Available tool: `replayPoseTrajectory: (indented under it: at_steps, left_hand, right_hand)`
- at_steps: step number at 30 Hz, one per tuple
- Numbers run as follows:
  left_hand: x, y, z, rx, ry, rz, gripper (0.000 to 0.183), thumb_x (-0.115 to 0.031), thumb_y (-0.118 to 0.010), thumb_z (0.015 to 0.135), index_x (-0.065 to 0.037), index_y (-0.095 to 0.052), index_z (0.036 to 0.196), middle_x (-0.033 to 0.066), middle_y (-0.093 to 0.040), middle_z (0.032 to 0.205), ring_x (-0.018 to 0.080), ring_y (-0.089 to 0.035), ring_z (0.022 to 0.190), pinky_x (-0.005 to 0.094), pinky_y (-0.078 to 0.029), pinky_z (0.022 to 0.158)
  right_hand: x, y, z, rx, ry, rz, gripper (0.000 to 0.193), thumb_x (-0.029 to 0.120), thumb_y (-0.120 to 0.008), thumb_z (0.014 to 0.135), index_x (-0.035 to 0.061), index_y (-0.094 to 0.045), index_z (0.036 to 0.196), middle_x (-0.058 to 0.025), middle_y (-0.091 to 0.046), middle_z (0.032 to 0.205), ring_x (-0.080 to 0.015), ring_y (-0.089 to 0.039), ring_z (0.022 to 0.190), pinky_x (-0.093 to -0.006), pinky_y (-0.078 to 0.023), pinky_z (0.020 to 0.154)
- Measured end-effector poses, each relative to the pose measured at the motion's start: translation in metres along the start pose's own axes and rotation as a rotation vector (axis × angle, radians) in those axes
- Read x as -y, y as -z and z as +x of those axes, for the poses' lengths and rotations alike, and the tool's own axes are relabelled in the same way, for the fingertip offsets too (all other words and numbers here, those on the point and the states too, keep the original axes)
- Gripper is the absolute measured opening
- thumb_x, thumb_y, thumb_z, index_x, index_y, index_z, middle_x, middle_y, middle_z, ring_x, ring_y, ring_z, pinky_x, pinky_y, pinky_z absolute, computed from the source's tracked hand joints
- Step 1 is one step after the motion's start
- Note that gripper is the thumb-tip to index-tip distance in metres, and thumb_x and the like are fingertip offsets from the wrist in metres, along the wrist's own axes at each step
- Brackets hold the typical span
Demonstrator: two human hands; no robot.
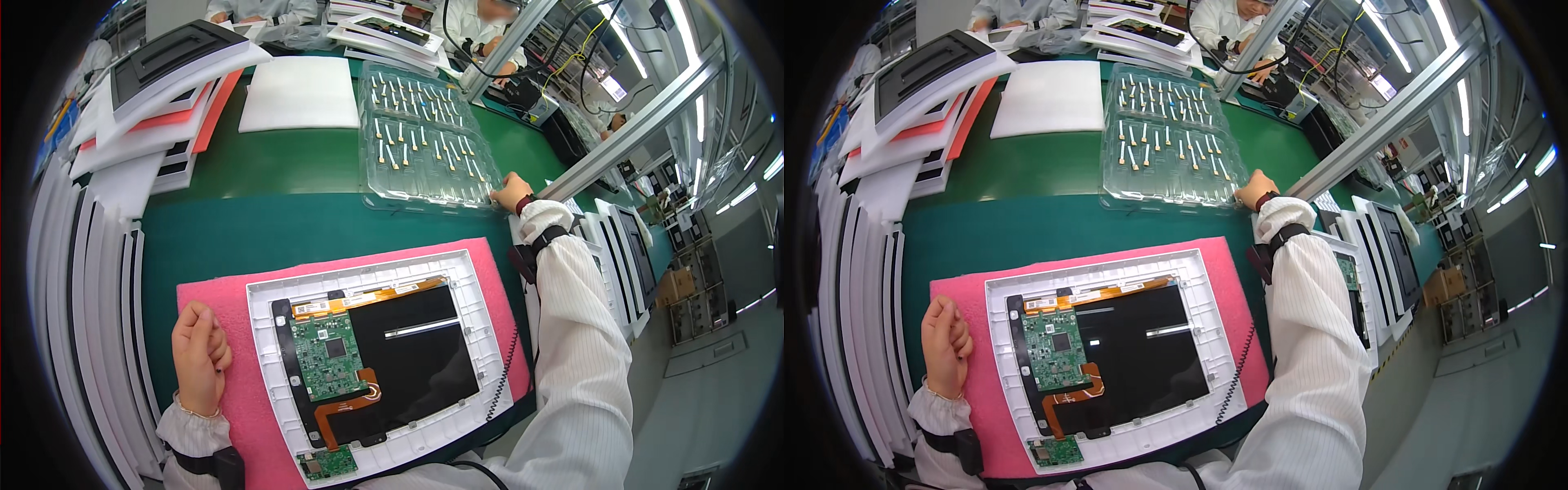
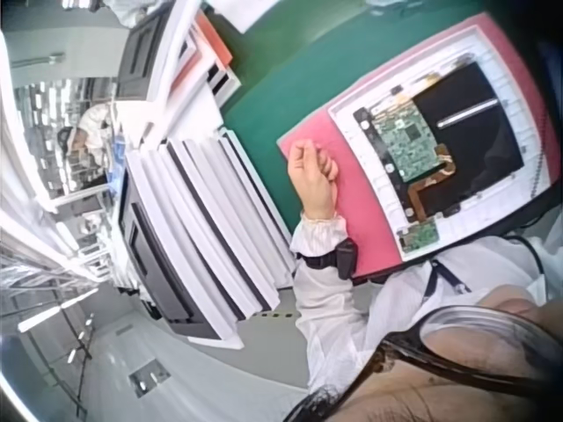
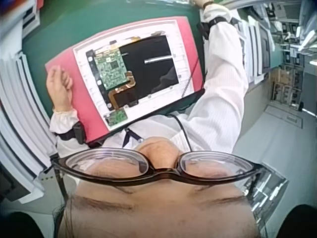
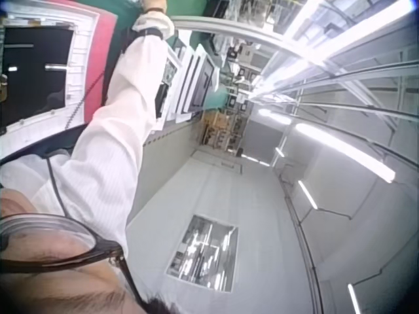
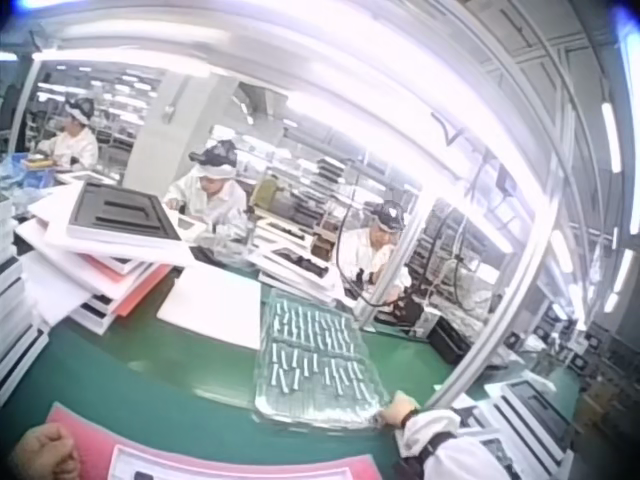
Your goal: The person assembles a flat-screen monitor by connecting internal ribbon cables and wires to the circuit board, then attaching the back cover. The assembly is performed on a pink mat in a factory setting.
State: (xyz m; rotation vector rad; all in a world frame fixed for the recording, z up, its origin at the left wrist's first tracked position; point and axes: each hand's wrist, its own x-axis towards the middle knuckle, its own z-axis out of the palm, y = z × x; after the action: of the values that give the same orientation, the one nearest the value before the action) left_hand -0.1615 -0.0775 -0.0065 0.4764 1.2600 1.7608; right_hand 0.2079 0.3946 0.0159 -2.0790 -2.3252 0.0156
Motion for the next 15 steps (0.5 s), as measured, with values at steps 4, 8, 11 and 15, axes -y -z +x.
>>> replayPoseTrajectory:
  at_steps: [4,8,11,15]
  left_hand:
    - [0.000,0.000,0.000,0.005,0.003,-0.006,0.021,-0.018,-0.047,0.100,-0.010,-0.044,0.081,-0.0081,-0.026,0.054,0.0006,-0.020,0.042,0.0188,-0.018,0.037]
    - [0.001,0.000,0.002,0.016,0.005,-0.008,0.020,-0.018,-0.047,0.100,-0.010,-0.044,0.082,-0.0079,-0.027,0.054,0.0008,-0.021,0.042,0.0189,-0.019,0.037]
    - [0.001,0.000,0.001,0.024,0.000,-0.006,0.020,-0.019,-0.046,0.100,-0.010,-0.044,0.082,-0.0077,-0.027,0.054,0.0008,-0.021,0.042,0.0189,-0.020,0.037]
    - [0.001,0.001,0.001,0.026,0.002,-0.007,0.020,-0.018,-0.046,0.100,-0.010,-0.044,0.082,-0.0076,-0.027,0.054,0.0009,-0.021,0.043,0.0188,-0.020,0.037]
  right_hand:
    - [0.001,0.001,-0.005,-0.077,0.000,0.042,0.068,0.037,-0.081,0.064,0.0019,-0.057,0.117,-0.0200,-0.065,0.111,-0.0343,-0.062,0.105,-0.0392,-0.049,0.090]
    - [-0.013,-0.008,0.000,-0.074,-0.005,0.043,0.067,0.037,-0.085,0.061,0.0016,-0.060,0.112,-0.0183,-0.066,0.107,-0.0325,-0.063,0.101,-0.0384,-0.049,0.087]
    - [-0.013,-0.003,-0.001,-0.024,0.019,0.061,0.050,0.034,-0.081,0.063,0.0008,-0.067,0.097,-0.0196,-0.068,0.098,-0.0327,-0.066,0.093,-0.0383,-0.051,0.082]
    - [-0.010,-0.001,-0.005,-0.055,0.045,0.037,0.035,0.031,-0.077,0.064,0.0014,-0.072,0.082,-0.0196,-0.070,0.086,-0.0331,-0.068,0.083,-0.0388,-0.053,0.076]
